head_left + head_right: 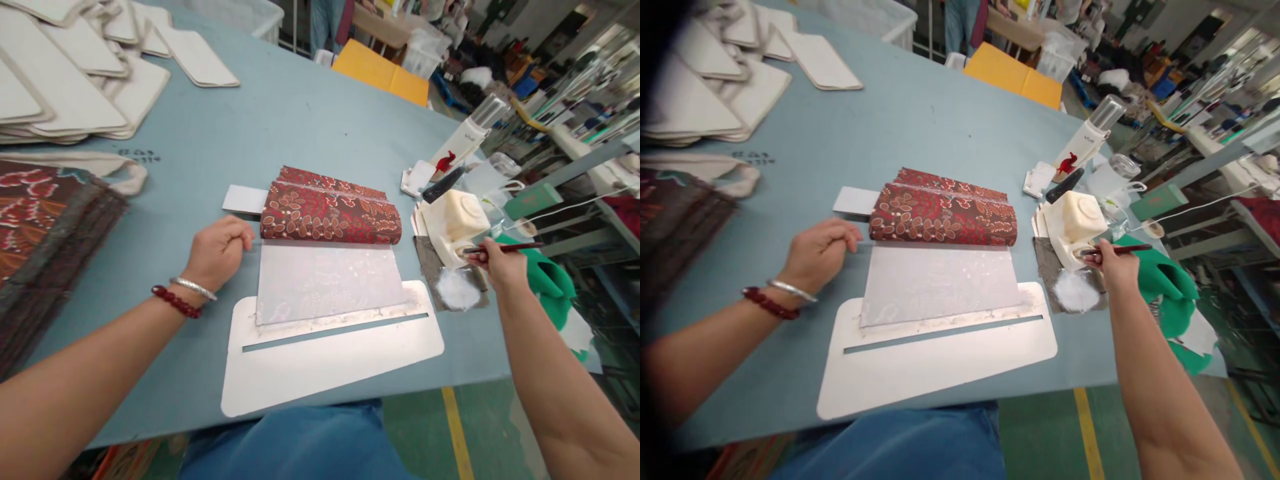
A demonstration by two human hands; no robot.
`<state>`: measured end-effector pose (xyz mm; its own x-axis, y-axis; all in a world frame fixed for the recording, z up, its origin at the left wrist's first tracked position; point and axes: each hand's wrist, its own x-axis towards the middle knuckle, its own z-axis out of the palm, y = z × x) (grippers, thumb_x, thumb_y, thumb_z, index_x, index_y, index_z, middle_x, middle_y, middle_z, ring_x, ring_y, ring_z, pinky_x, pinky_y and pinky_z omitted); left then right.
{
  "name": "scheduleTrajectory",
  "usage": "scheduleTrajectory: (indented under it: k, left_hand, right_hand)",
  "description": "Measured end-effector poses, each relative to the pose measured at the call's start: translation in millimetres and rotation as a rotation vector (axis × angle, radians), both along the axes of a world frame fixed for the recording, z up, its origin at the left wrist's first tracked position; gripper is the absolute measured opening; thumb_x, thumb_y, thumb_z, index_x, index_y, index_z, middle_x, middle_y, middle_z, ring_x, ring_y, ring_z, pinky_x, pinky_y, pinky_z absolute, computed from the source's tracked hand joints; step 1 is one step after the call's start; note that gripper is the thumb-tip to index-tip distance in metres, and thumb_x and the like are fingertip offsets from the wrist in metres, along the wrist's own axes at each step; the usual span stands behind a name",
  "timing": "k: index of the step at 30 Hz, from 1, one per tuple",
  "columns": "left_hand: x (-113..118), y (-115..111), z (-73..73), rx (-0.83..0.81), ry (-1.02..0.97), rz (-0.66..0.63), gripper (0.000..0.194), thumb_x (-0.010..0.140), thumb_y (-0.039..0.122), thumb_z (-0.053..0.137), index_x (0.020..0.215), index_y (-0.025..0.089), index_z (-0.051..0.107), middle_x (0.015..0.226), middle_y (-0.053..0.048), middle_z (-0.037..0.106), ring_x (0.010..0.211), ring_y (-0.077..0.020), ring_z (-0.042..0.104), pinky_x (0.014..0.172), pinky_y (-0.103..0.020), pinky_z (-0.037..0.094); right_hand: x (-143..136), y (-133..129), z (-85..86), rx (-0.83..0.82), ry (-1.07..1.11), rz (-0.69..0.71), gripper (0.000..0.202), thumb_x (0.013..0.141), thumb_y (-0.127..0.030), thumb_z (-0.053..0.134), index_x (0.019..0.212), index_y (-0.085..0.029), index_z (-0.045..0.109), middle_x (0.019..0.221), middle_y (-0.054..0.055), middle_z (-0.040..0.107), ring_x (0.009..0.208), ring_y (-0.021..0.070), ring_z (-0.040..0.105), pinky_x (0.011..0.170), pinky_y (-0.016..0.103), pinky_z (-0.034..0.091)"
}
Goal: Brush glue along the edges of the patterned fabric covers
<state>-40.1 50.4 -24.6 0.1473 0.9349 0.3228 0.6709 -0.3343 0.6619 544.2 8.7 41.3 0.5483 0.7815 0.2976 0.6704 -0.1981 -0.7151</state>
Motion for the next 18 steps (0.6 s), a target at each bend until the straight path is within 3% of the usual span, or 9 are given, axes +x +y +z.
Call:
scheduleTrajectory:
  k: [3,7,11,14,16,18]
  left_hand:
    - [-2,-20,-10.1,-0.107,-0.124,-0.075,0.024,0.082,0.017,0.042,0.064,0.021,0.057,0.091,-0.006,0.066,0.09,-0.019,0.065,0.094,-0.035,0.051]
    - [-3,-23,-14.5,-0.163,-0.21,-0.102,0.028,0.087,0.027,0.044,0.066,0.02,0.062,0.094,-0.007,0.067,0.096,-0.0208,0.065,0.101,-0.038,0.049]
    - [-4,-22,-13.1,-0.182,-0.242,-0.109,0.031,0.088,0.03,0.044,0.067,0.02,0.063,0.095,-0.007,0.068,0.097,-0.0212,0.065,0.102,-0.037,0.048]
    - [-4,-23,-12.7,-0.191,-0.26,-0.098,0.031,0.087,0.032,0.044,0.067,0.02,0.065,0.095,-0.007,0.069,0.098,-0.0214,0.065,0.103,-0.036,0.048]
    - [-4,-24,-13.3,-0.193,-0.268,-0.099,0.031,0.086,0.033,0.044,0.069,0.019,0.066,0.095,-0.008,0.07,0.098,-0.0216,0.065,0.102,-0.036,0.048]
    - [-5,-23,-15.1,-0.195,-0.264,-0.096,0.031,0.085,0.034,0.044,0.071,0.019,0.067,0.096,-0.008,0.07,0.099,-0.0222,0.064,0.102,-0.036,0.049]
  right_hand:
    - [9,-5,-3.1,-0.027,0.111,-0.08,0.051,0.093,-0.059,0.052,0.076,-0.012,0.064,0.061,0.014,0.062,0.048,0.0136,0.059,0.055,0.032,0.054]
    - [9,-31,5.6,-0.013,0.131,-0.142,0.041,0.087,-0.053,0.064,0.071,-0.015,0.062,0.069,0.013,0.065,0.052,0.0156,0.061,0.059,0.035,0.056]
    - [-3,-52,16.4,-0.086,0.05,0.098,0.024,0.073,-0.04,0.08,0.076,-0.018,0.071,0.084,0.011,0.07,0.077,0.0196,0.069,0.074,0.034,0.056]
    - [-5,-60,20.7,-0.198,0.076,0.281,0.026,0.06,-0.036,0.088,0.076,-0.019,0.076,0.087,0.01,0.071,0.085,0.0224,0.068,0.078,0.035,0.055]
    - [-1,-62,18.8,-0.209,0.117,0.281,0.027,0.056,-0.034,0.089,0.074,-0.018,0.077,0.087,0.011,0.072,0.083,0.0227,0.067,0.077,0.035,0.055]
    - [3,-63,11.4,-0.099,0.23,0.163,0.029,0.056,-0.032,0.089,0.077,-0.018,0.076,0.087,0.011,0.072,0.078,0.0217,0.067,0.075,0.035,0.056]
